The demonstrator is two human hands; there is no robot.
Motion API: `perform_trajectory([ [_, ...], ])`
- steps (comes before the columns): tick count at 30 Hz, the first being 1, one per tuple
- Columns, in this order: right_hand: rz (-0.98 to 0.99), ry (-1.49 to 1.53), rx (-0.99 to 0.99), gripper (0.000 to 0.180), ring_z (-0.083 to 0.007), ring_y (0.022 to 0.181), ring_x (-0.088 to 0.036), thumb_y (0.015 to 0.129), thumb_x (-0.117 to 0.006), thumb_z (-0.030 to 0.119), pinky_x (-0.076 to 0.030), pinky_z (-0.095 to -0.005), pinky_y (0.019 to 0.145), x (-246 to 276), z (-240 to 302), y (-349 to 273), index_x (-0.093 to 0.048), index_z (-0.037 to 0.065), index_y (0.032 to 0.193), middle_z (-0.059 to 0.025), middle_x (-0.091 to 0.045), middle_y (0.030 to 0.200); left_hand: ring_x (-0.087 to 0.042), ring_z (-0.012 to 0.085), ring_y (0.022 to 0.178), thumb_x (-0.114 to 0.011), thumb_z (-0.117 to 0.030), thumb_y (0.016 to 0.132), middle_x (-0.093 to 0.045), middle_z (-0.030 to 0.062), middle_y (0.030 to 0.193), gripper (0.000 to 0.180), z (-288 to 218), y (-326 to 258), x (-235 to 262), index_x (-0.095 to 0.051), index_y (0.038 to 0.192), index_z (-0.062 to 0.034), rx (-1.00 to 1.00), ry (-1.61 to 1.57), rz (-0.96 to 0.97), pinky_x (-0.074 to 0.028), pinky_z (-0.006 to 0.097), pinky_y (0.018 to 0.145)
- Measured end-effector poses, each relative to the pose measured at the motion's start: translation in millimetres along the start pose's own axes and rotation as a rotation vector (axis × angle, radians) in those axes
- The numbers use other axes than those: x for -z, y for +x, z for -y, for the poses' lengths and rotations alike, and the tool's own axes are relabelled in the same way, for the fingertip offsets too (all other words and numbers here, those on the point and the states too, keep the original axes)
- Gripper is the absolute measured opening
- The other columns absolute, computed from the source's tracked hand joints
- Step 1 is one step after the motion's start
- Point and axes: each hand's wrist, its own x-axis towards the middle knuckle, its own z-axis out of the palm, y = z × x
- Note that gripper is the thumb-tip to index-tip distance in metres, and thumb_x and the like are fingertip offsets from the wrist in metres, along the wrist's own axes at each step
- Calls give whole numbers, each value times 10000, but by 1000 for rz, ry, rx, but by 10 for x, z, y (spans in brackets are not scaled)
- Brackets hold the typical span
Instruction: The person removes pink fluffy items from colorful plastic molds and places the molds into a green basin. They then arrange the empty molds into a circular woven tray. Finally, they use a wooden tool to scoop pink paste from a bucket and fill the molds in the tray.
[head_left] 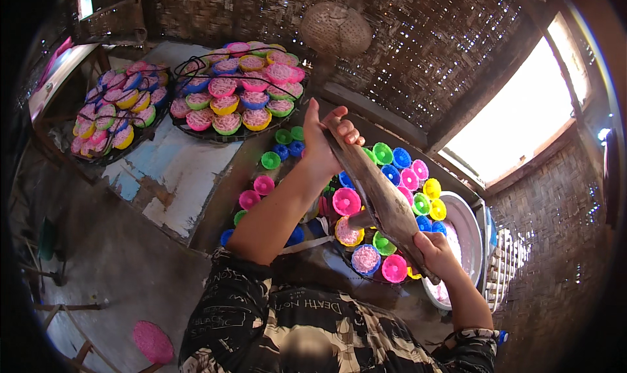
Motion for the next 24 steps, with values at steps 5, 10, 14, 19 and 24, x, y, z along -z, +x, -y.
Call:
perform_trajectory([
  [5, 39, 33, 35, 450, -128, 503, -564, 924, -451, 382, -449, -278, 490, 38, -12, -122, -620, -13, 790, -61, -594, 600, -433, 142, 430, -390, -642, 845, -387, -41, 451, 565, 200, -81, 22, -600, 816, -118, -12, 94, -26, -401, 327, 554],
  [10, 115, 165, 41, 415, -129, 503, -575, 928, -447, 368, -444, -265, 480, -135, -23, -222, -613, 3, 823, -48, -601, 623, -400, 131, 398, -392, -614, 860, -354, -55, 435, 528, 110, -192, -1, -595, 815, -130, -29, 115, 78, -392, 315, 530],
  [14, 147, 304, 97, 418, -128, 509, -566, 932, -447, 383, -448, -257, 480, -232, 20, -159, -581, -13, 957, -61, -601, 672, -500, 190, 565, -340, -641, 866, -486, 27, 587, 608, -117, -78, -98, -579, 985, -95, 67, 157, 180, -413, 354, 663],
  [19, 77, 596, 228, 499, -141, 500, -556, 933, -426, 448, -450, -257, 443, -238, 53, -163, -516, -23, 1073, -84, -586, 685, -427, 280, 1231, -355, -691, 837, -452, 174, 1322, 788, -292, -195, -209, -460, 1268, -38, 47, 409, 319, -294, 425, 1045],
  [24, 24, 687, 311, 479, -154, 484, -548, 947, -386, 452, -452, -274, 449, -184, 51, -308, -505, -8, 1005, -100, -581, 648, -391, 259, 1282, -643, -353, 793, -446, 142, 1352, 703, 63, -603, -389, -369, 1369, -56, -72, 1612, 667, -222, 445, 1097],
])
